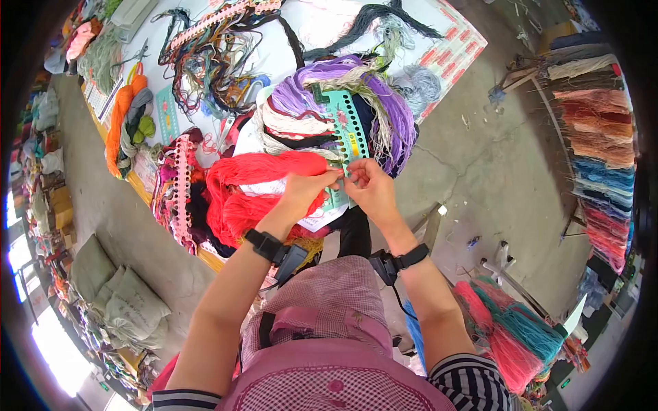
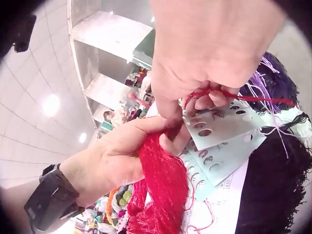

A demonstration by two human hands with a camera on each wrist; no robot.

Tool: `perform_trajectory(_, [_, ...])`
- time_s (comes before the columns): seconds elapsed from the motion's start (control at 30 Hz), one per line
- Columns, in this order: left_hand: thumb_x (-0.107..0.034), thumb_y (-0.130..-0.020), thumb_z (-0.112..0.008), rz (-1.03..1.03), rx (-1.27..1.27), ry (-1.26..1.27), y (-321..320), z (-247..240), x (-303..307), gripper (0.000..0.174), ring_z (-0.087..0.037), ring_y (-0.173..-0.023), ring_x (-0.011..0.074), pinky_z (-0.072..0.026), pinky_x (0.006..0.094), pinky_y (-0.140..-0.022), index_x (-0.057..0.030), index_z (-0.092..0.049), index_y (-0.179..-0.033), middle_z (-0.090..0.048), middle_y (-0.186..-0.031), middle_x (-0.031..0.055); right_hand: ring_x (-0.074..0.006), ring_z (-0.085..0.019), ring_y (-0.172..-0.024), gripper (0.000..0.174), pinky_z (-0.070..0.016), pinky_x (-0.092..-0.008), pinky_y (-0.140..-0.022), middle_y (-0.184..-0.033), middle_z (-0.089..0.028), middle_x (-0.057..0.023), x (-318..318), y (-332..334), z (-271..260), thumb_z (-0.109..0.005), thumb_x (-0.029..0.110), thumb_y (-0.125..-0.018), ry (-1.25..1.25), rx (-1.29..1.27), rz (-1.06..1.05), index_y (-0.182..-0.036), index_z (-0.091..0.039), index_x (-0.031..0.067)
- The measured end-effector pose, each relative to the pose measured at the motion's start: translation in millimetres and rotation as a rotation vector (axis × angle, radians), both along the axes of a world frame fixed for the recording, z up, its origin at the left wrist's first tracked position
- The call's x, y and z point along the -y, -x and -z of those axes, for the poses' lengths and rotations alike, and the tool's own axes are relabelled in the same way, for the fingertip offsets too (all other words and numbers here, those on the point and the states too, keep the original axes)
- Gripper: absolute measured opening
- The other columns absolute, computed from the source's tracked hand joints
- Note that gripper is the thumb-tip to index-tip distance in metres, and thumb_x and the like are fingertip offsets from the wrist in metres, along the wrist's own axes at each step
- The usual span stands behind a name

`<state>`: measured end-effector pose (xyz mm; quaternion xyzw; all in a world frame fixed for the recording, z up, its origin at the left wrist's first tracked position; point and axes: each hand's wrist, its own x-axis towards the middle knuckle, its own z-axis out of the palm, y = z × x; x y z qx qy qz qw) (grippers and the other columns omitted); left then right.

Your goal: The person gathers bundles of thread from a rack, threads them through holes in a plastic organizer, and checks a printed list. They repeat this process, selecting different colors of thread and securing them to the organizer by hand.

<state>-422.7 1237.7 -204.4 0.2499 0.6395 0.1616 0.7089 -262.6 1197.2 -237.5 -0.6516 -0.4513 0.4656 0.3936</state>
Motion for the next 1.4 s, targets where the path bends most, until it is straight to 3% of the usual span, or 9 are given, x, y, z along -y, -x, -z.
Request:
perform_trajectory(0.17, [-0.005,-0.083,-0.067,-0.302,0.496,-0.064,22.3,1.3,2.3,0.012,-0.057,-0.071,0.0093,-0.0434,0.0232,-0.058,-0.0003,-0.065,-0.094,-0.064,-0.084,0.0048,-0.0146,-0.058,-0.063,0.023,-0.0475,-0.0281,-0.059,-0.074,-0.062,-0.0062,-1.4,-2.3,3.5,-0.074,0.009,-0.072,-0.017,0.120,-0.120,-0.091,-0.063,0.0026])
perform_trajectory(0.4, [-0.008,-0.085,-0.063,-0.254,0.494,-0.227,12.9,-10.5,-11.1,0.016,-0.054,-0.064,0.0105,-0.0425,0.0230,-0.056,-0.0003,-0.064,-0.100,-0.065,-0.080,0.0066,-0.0222,-0.062,-0.073,0.032,-0.0487,-0.0319,-0.063,-0.079,-0.062,-0.0086,-0.6,-3.9,17.0,-0.076,0.010,-0.069,-0.154,0.230,-0.177,-0.097,-0.062,0.0040])
perform_trajectory(0.5, [-0.016,-0.085,-0.064,0.002,0.528,0.014,9.2,-1.4,-13.3,0.021,-0.055,-0.062,0.0095,-0.0423,0.0231,-0.056,-0.0041,-0.066,-0.103,-0.064,-0.077,0.0059,-0.0243,-0.063,-0.077,0.045,-0.0496,-0.0349,-0.065,-0.092,-0.063,-0.0094,-0.6,2.4,12.7,-0.075,0.007,-0.070,-0.020,0.283,-0.098,-0.111,-0.056,0.0065])
perform_trajectory(0.57, [-0.020,-0.086,-0.066,0.491,0.057,-0.105,-10.6,4.3,-14.3,0.022,-0.051,-0.061,0.0076,-0.0406,0.0244,-0.055,-0.0065,-0.066,-0.103,-0.060,-0.072,0.0029,-0.0263,-0.063,-0.081,0.057,-0.0506,-0.0374,-0.067,-0.100,-0.060,-0.0092,-2.2,4.1,21.8,-0.074,0.005,-0.069,-0.146,0.273,-0.038,-0.121,-0.049,0.0077])
perform_trajectory(0.77, [-0.031,-0.088,-0.065,0.555,-0.197,-0.460,27.9,-8.5,-20.9,0.030,-0.055,-0.064,0.0082,-0.0451,0.0246,-0.060,-0.0054,-0.063,-0.105,-0.059,-0.071,-0.0023,-0.0245,-0.062,-0.084,0.057,-0.0511,-0.0344,-0.074,-0.101,-0.058,-0.0093,-12.8,-1.1,11.7,-0.071,0.005,-0.073,-0.196,0.274,-0.313,-0.125,-0.057,0.0226])
perform_trajectory(0.97, [-0.025,-0.091,-0.060,-0.043,-0.023,-0.343,144.8,-124.0,-12.4,0.020,-0.053,-0.049,0.0086,-0.0339,0.0197,-0.039,-0.0051,-0.062,-0.089,-0.059,-0.063,0.0033,-0.0153,-0.049,-0.071,0.058,-0.0447,-0.0267,-0.069,-0.083,-0.051,-0.0036,-16.5,2.7,11.9,-0.071,0.003,-0.069,-0.139,0.156,-0.282,-0.124,-0.061,0.0171])
perform_trajectory(1.1, [-0.031,-0.093,-0.058,-0.292,-0.187,-0.411,192.9,-192.2,5.7,0.030,-0.059,-0.049,0.0122,-0.0389,0.0209,-0.037,-0.0026,-0.059,-0.101,-0.068,-0.074,0.0116,-0.0166,-0.053,-0.073,0.058,-0.0472,-0.0293,-0.070,-0.084,-0.056,-0.0046,-16.7,0.6,19.1,-0.071,0.005,-0.068,-0.123,0.209,-0.320,-0.124,-0.061,0.0176])
perform_trajectory(1.23, [-0.036,-0.095,-0.053,-0.106,-0.151,-0.453,181.2,-263.5,41.8,0.038,-0.061,-0.052,0.0119,-0.0431,0.0208,-0.040,-0.0037,-0.052,-0.116,-0.069,-0.079,0.0132,-0.0162,-0.057,-0.074,0.069,-0.0485,-0.0303,-0.070,-0.090,-0.060,-0.0048,-27.9,13.0,-38.1,-0.076,0.005,-0.067,-0.071,0.315,-0.487,-0.131,-0.052,0.0094])
perform_trajectory(1.4, [-0.041,-0.096,-0.053,0.106,0.354,-0.427,145.5,-327.4,81.5,0.040,-0.058,-0.047,0.0094,-0.0400,0.0190,-0.040,-0.0057,-0.059,-0.114,-0.069,-0.078,0.0099,-0.0237,-0.053,-0.118,0.078,-0.0408,-0.0352,-0.100,-0.127,-0.052,-0.0120,-18.2,113.4,-256.0,-0.079,0.007,-0.069,-0.444,-0.214,-0.745,-0.138,-0.042,0.0034])
